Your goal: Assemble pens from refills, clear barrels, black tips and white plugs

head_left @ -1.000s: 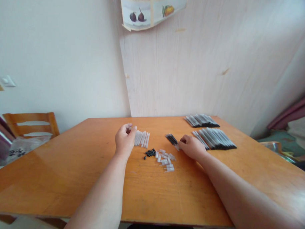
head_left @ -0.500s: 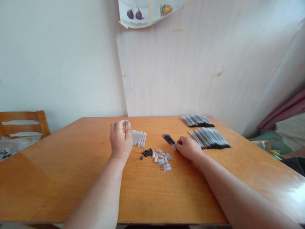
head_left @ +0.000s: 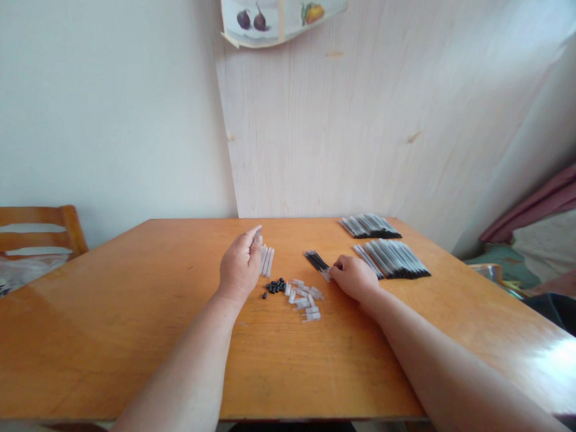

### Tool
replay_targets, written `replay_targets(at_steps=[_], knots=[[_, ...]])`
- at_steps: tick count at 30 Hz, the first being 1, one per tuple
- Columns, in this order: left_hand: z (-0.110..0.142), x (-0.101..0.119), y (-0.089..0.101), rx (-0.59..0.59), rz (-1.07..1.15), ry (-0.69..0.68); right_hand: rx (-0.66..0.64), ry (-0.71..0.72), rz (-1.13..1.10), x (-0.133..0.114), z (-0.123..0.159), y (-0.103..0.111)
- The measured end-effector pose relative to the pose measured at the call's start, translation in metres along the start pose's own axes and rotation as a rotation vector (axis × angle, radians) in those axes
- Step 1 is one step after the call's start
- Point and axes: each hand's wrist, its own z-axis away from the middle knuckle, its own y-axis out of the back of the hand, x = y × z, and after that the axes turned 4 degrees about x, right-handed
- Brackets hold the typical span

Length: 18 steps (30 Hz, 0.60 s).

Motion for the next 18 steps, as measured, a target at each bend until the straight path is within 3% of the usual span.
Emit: replay_targets(at_steps=[6, 12, 18], knots=[[0.004, -0.004, -0.008, -0.124, -0.028, 0.154, 0.059, -0.006, -0.03, 0.004, -0.001, -0.001], [0.008, -0.008, -0.015, -0.26, -0.025, 0.134, 0.146, 0.111, -0.31, -0.001, 0.0, -0.001], [0.009, -0.007, -0.017, -0.369, 0.018, 0.024, -0.074, 0.126, -0.872, -0.012, 0.013, 0.011]])
